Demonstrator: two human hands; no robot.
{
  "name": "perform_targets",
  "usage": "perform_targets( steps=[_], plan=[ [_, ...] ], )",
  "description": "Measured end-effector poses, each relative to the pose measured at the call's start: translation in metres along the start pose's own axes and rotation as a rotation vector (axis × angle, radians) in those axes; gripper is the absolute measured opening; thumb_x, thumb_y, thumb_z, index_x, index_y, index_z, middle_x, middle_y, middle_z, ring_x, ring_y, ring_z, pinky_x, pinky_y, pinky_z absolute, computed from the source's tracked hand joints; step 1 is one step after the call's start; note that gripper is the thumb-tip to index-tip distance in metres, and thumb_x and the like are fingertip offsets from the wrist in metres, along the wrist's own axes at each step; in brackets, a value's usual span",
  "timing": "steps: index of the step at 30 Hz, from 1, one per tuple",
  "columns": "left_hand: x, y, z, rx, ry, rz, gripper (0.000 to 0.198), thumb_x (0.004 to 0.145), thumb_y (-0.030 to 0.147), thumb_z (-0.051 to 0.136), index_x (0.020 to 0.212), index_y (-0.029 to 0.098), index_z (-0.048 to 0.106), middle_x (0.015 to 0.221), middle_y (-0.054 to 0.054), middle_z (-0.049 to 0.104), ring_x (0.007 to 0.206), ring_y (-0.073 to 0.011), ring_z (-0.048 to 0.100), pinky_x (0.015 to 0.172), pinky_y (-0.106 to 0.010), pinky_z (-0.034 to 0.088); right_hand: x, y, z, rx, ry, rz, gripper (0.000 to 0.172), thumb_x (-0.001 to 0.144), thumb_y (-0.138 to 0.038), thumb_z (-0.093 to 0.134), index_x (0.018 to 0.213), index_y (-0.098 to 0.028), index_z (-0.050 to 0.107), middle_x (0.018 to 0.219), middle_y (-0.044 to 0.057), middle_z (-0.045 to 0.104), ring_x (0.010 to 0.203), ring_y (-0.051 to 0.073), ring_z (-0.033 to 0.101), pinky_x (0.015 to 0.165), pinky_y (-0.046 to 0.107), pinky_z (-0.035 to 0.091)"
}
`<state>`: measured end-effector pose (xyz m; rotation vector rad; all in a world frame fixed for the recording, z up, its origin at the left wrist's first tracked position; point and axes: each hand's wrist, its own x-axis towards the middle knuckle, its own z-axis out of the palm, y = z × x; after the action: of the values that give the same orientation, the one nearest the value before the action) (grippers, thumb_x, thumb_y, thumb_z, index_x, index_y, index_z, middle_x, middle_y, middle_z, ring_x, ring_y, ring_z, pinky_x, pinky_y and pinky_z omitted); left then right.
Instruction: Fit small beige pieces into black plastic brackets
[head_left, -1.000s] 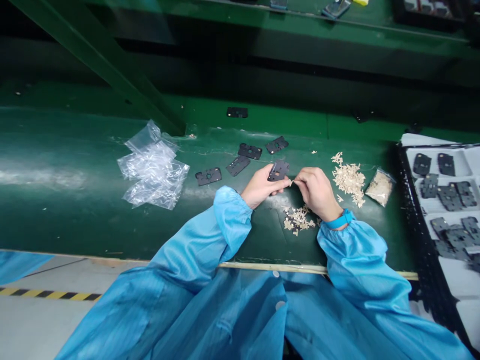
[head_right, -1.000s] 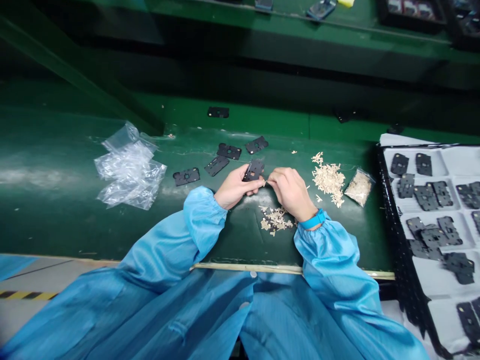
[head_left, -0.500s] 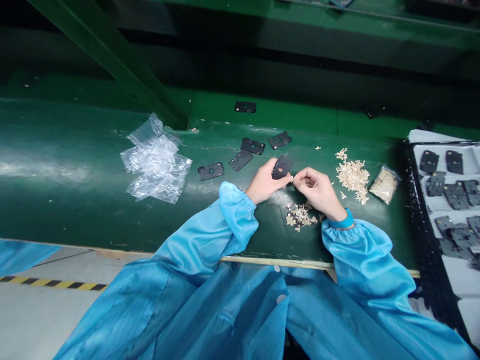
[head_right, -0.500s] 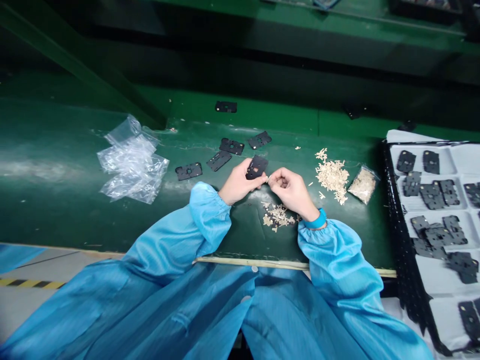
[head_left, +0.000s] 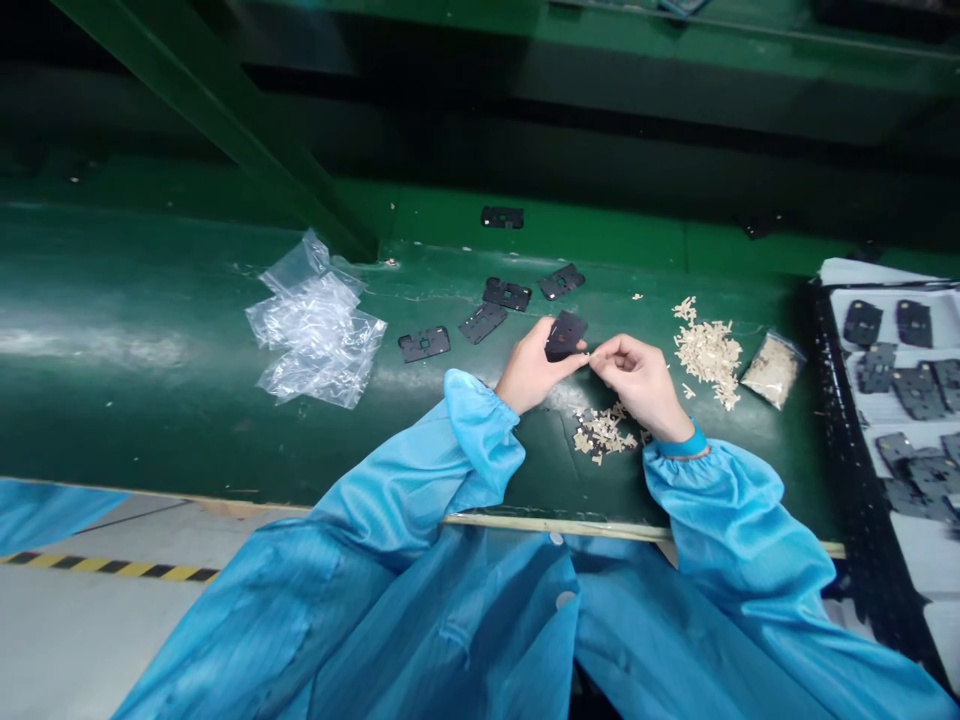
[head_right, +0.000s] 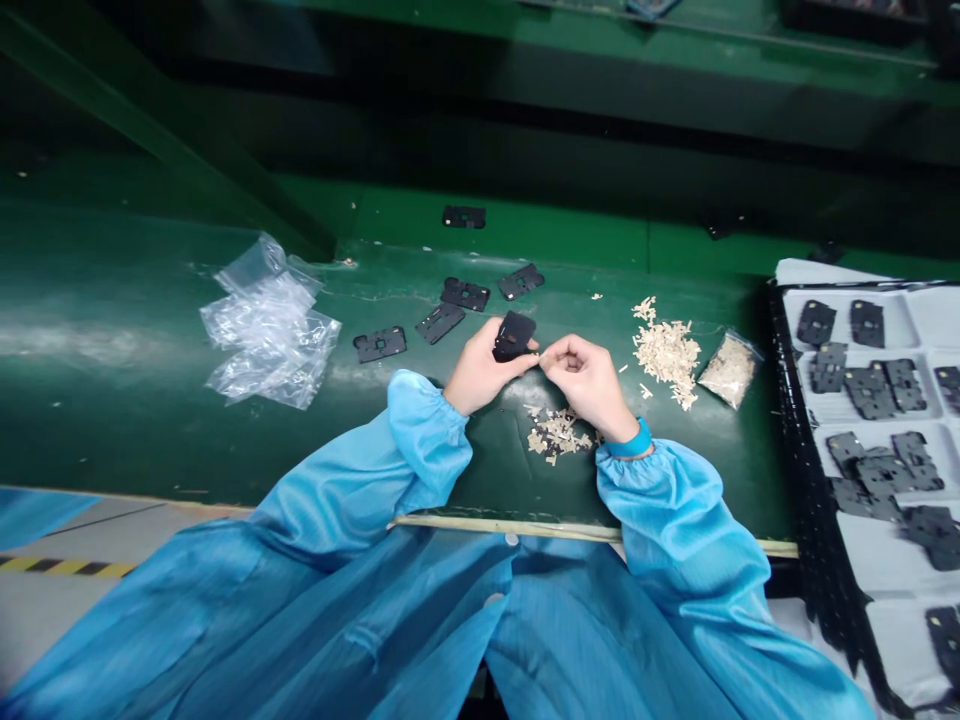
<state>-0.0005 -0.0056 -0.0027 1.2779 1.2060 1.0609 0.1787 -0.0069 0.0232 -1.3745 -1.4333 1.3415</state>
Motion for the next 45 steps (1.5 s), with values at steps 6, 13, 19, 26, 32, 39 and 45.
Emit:
perform_targets(
  steps=[6, 13, 19, 26, 32, 39, 45],
  plan=[
    [-0.004, 0.000, 0.003, 0.138, 0.111, 0.033, 0.026, 0.082, 0.029, 0.077, 0.102, 0.020, 0.062, 0.093, -0.002, 0.076, 0.087, -0.0175, 0.071, 0.081, -0.029, 0.052, -0.001, 0.003, 0.005, 0.042, 0.084, 0.003, 0.017, 0.078, -0.032, 0.077, 0.076, -0.019, 0.066, 0.063, -0.002, 0.060, 0.054, 0.010, 0.047, 0.052, 0.025, 0.036],
    [-0.011, 0.014, 0.003, 0.239, 0.196, 0.080, 0.023, 0.085, 0.028, 0.074, 0.104, 0.021, 0.062, 0.096, -0.003, 0.078, 0.088, -0.0188, 0.074, 0.084, -0.030, 0.054, 0.000, 0.004, 0.006, 0.086, 0.124, -0.017, 0.015, 0.078, -0.030, 0.077, 0.076, -0.019, 0.067, 0.061, -0.003, 0.060, 0.052, 0.009, 0.047, 0.051, 0.024, 0.039],
    [-0.014, 0.016, 0.004, 0.178, 0.114, 0.088, 0.026, 0.086, 0.024, 0.074, 0.109, 0.022, 0.063, 0.101, -0.003, 0.081, 0.096, -0.0205, 0.076, 0.090, -0.032, 0.056, -0.002, 0.004, 0.009, 0.110, 0.102, -0.030, 0.021, 0.080, -0.036, 0.079, 0.076, -0.020, 0.067, 0.067, 0.000, 0.066, 0.058, 0.013, 0.057, 0.055, 0.026, 0.045],
    [-0.008, 0.004, 0.002, 0.104, 0.114, 0.045, 0.025, 0.082, 0.030, 0.075, 0.102, 0.019, 0.063, 0.089, -0.002, 0.077, 0.077, -0.0157, 0.070, 0.073, -0.027, 0.054, -0.002, 0.006, 0.009, 0.047, 0.099, -0.075, 0.020, 0.079, -0.036, 0.080, 0.077, -0.020, 0.069, 0.067, 0.000, 0.065, 0.059, 0.013, 0.053, 0.055, 0.027, 0.043],
    [-0.004, 0.011, 0.000, -0.064, 0.050, -0.069, 0.027, 0.078, 0.031, 0.077, 0.093, 0.018, 0.058, 0.079, 0.001, 0.069, 0.057, -0.0090, 0.060, 0.058, -0.023, 0.049, -0.002, 0.004, 0.005, 0.027, 0.055, -0.064, 0.018, 0.079, -0.035, 0.079, 0.077, -0.020, 0.068, 0.067, 0.000, 0.063, 0.060, 0.013, 0.052, 0.056, 0.027, 0.043],
    [-0.002, 0.019, -0.003, -0.160, 0.009, -0.124, 0.028, 0.076, 0.029, 0.078, 0.092, 0.016, 0.059, 0.079, 0.001, 0.069, 0.055, -0.0067, 0.059, 0.057, -0.020, 0.049, -0.002, 0.001, 0.003, 0.048, 0.033, -0.016, 0.017, 0.078, -0.033, 0.077, 0.076, -0.019, 0.068, 0.068, -0.001, 0.064, 0.059, 0.012, 0.052, 0.057, 0.026, 0.042],
    [-0.002, 0.014, -0.002, -0.117, 0.001, -0.082, 0.027, 0.078, 0.030, 0.077, 0.094, 0.017, 0.059, 0.081, 0.000, 0.071, 0.057, -0.0083, 0.060, 0.059, -0.022, 0.051, -0.001, 0.001, 0.001, 0.084, 0.020, -0.011, 0.014, 0.077, -0.029, 0.077, 0.076, -0.019, 0.067, 0.066, -0.002, 0.062, 0.057, 0.010, 0.049, 0.055, 0.025, 0.040]
  ],
)
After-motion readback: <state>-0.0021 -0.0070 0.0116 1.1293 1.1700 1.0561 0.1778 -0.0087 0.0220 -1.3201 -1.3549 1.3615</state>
